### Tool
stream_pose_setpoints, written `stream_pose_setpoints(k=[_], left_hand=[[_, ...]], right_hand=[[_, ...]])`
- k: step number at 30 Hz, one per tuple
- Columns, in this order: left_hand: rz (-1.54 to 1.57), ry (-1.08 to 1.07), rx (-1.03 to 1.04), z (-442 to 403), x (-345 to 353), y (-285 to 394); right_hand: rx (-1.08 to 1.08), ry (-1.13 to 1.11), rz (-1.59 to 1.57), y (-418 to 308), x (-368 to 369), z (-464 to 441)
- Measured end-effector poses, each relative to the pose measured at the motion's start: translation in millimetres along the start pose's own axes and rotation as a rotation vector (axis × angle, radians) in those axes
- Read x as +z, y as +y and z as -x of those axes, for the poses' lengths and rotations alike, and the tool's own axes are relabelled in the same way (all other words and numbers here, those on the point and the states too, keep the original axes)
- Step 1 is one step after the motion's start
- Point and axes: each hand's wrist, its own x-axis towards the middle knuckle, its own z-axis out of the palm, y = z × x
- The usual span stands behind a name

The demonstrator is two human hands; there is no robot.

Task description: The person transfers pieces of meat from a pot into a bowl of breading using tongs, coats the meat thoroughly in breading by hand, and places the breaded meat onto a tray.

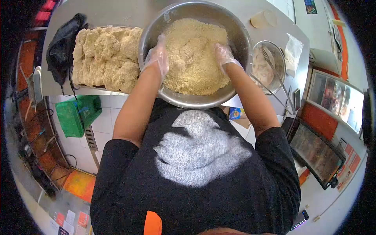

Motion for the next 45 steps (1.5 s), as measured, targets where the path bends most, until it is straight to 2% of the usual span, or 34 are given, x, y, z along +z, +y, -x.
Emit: stream_pose_setpoints(k=[1, 2, 4, 6, 7, 9, 11, 13, 14, 17, 20, 22, 24, 27, 28, 31, 34, 37, 38, 41, 44, 45], left_hand=[[0.028, -0.053, -0.002, -9, -4, -3], [0.006, -0.101, 0.020, -12, -10, -5], [-0.175, -0.182, 0.128, 9, -22, 0], [-0.554, -0.206, 0.333, 56, -28, 13], [-0.746, -0.219, 0.434, 74, -32, 16], [-0.864, -0.254, 0.670, 59, -44, -2], [-1.029, -0.317, 0.891, 56, -55, -7], [-1.175, -0.382, 1.164, 59, -62, -8], [-1.206, -0.385, 1.348, 54, -65, -12], [-1.242, -0.438, 1.453, 66, -67, -13], [-1.519, -0.289, 1.363, 67, -74, -20], [-1.484, -0.270, 1.457, 63, -79, -24], [-1.471, -0.241, 1.512, 49, -84, -35], [-1.523, -0.262, 1.499, 48, -88, -40], [-1.498, -0.234, 1.547, 43, -88, -42], [-1.639, -0.253, 1.482, 40, -91, -40], [-1.567, -0.219, 1.633, 32, -97, -43], [-1.469, -0.278, 1.621, 30, -98, -35], [-1.452, -0.297, 1.627, 27, -100, -33], [-1.398, -0.323, 1.621, 16, -102, -27], [-1.218, 0.005, 1.897, 12, -104, -23], [-1.149, 0.022, 1.886, 16, -111, -22]], right_hand=[[0.117, 0.022, -0.293, 1, 5, -7], [0.154, -0.120, -0.342, -34, -25, 31], [-0.176, -0.069, -0.266, -18, -28, 7], [-0.338, -0.101, 0.121, -57, -60, 41], [-0.409, -0.037, 0.108, -62, -51, 39], [-0.553, 0.102, 0.079, -79, -33, 33], [-0.352, -0.332, 0.259, -110, -5, 40], [-0.738, -0.316, 0.808, -102, 64, 17], [-0.683, -0.374, 0.717, -99, 75, 10], [-0.527, -0.490, 0.422, -101, 77, 1], [-0.443, -0.475, 0.237, -114, 54, 8], [-0.456, -0.377, 0.317, -125, 22, 18], [-0.449, -0.274, 0.217, -96, 22, -6], [-0.363, -0.297, 0.054, -78, 46, -38], [-0.361, -0.327, 0.062, -76, 44, -45], [-0.428, -0.426, 0.216, -92, 8, -29], [0.081, -0.350, -0.457, -63, 31, -22], [-0.033, -0.336, -0.248, -52, 37, -42], [0.049, -0.312, -0.396, -62, 33, -31], [-0.229, -0.096, 0.170, -67, -2, -31], [-0.258, 0.323, 0.431, -63, -27, -17], [-0.264, 0.260, 0.535, -55, -29, -19]])
